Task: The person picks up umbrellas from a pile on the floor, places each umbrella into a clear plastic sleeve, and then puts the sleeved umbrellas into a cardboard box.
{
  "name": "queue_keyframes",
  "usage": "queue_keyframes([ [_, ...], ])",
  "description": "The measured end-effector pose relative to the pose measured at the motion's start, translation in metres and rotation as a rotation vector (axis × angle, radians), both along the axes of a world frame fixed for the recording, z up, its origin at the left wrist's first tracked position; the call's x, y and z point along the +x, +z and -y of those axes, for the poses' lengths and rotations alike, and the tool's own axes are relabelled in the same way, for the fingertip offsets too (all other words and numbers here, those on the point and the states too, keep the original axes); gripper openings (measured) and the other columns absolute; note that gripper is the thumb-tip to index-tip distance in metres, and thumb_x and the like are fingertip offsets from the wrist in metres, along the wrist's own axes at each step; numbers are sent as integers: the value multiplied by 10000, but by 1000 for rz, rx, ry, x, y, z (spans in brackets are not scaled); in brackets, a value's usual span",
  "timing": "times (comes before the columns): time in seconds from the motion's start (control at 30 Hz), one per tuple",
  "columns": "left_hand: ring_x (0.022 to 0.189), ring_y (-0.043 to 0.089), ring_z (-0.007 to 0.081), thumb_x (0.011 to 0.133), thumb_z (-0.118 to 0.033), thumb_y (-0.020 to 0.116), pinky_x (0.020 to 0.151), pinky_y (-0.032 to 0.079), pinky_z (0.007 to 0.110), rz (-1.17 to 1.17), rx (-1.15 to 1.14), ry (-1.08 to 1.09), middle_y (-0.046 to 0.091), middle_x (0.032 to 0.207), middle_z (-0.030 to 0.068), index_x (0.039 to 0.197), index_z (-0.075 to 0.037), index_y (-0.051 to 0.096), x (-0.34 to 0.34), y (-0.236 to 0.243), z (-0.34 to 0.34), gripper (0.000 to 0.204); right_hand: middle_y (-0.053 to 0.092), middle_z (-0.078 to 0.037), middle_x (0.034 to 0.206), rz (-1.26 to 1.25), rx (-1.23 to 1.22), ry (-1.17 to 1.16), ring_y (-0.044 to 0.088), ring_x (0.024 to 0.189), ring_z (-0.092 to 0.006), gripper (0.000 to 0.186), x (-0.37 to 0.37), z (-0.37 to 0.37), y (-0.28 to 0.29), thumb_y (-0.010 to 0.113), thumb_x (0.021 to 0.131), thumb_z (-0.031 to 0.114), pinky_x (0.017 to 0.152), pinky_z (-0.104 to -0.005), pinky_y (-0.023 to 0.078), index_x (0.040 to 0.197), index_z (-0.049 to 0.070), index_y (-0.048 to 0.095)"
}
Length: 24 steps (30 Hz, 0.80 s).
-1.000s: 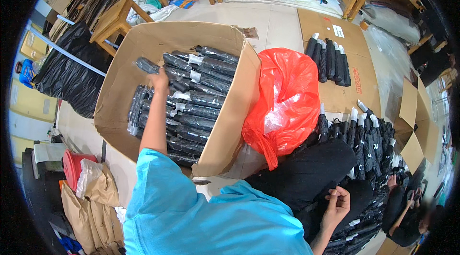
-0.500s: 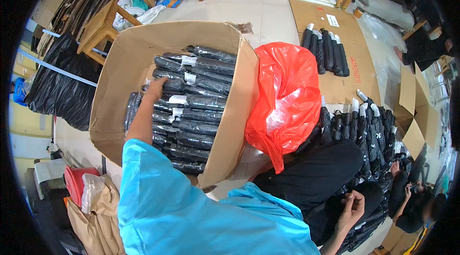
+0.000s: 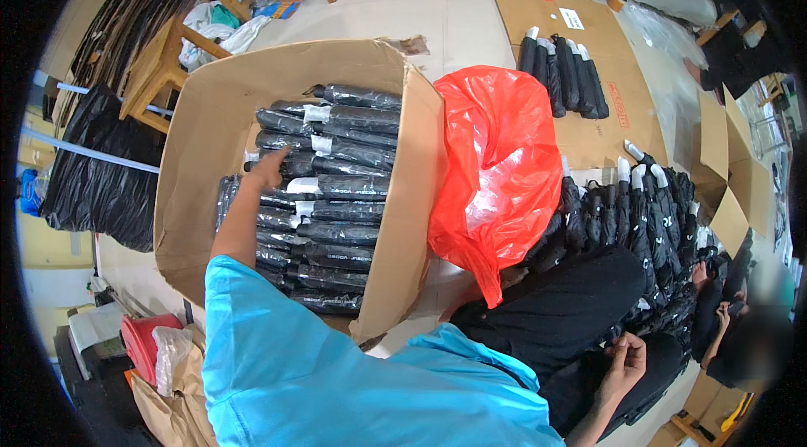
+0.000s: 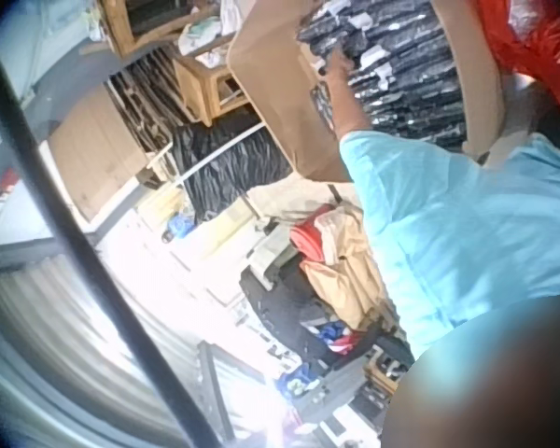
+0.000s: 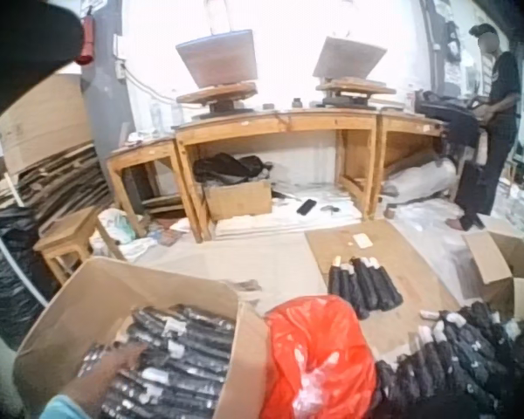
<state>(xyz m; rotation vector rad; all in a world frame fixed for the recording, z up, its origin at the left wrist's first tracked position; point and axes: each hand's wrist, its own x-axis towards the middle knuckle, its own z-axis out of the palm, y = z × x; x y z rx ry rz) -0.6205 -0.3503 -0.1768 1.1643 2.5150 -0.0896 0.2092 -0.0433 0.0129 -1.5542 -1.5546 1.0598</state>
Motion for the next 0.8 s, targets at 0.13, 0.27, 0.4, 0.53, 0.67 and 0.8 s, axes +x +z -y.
queue_keyframes([
  [0.13, 1346, 573, 446, 832, 86, 638, 1125, 500, 508, -113, 66, 195, 444, 1605, 219, 1533, -197, 493, -35, -8, -46, 770, 693, -28, 928, -29, -4, 32, 590, 774, -70, 152, 9, -10, 1, 668, 1075, 173, 714, -219, 476, 1123, 29, 662],
  [0.27, 1303, 615, 429, 862, 102, 614, 1115, 511, 509, -272, -30, 172, 397, 1652, 162, 1529, -212, 501, -40, -28, -87, 746, 664, -17, 912, -9, 7, 2, 601, 798, -80, 126, 22, -20, 7, 648, 1082, 153, 730, -232, 497, 1094, 28, 659],
  [0.4, 1287, 630, 416, 976, 16, 563, 1058, 555, 513, -240, -107, 223, 399, 1651, 116, 1543, -215, 471, -35, -46, -101, 619, 636, 1, 907, -20, -53, -52, 579, 770, -70, 125, 38, -19, 11, 653, 1080, 158, 690, -233, 484, 1088, 33, 661],
  [0.53, 1259, 663, 374, 982, -27, 583, 950, 602, 506, -331, -180, 187, 485, 1574, 110, 1519, -193, 473, -41, -51, -103, 573, 628, 9, 903, 67, -60, -124, 577, 769, -64, 134, 50, -14, 4, 666, 1076, 173, 687, -229, 485, 1091, 39, 663],
  [0.67, 1238, 680, 353, 962, -7, 597, 956, 599, 505, -329, -267, 82, 564, 1503, 115, 1548, -209, 411, -55, -43, -93, 648, 655, 1, 905, 107, -74, -138, 559, 753, -51, 129, 55, -14, 0, 670, 1076, 180, 667, -208, 458, 1092, 52, 661],
  [0.8, 1220, 675, 394, 960, -35, 646, 956, 596, 513, -361, -175, 5, 546, 1521, 122, 1522, -200, 420, -69, -30, -78, 627, 657, -2, 899, 100, -66, -122, 561, 739, -54, 144, 55, -21, 5, 671, 1077, 185, 667, -213, 463, 1084, 41, 662],
])
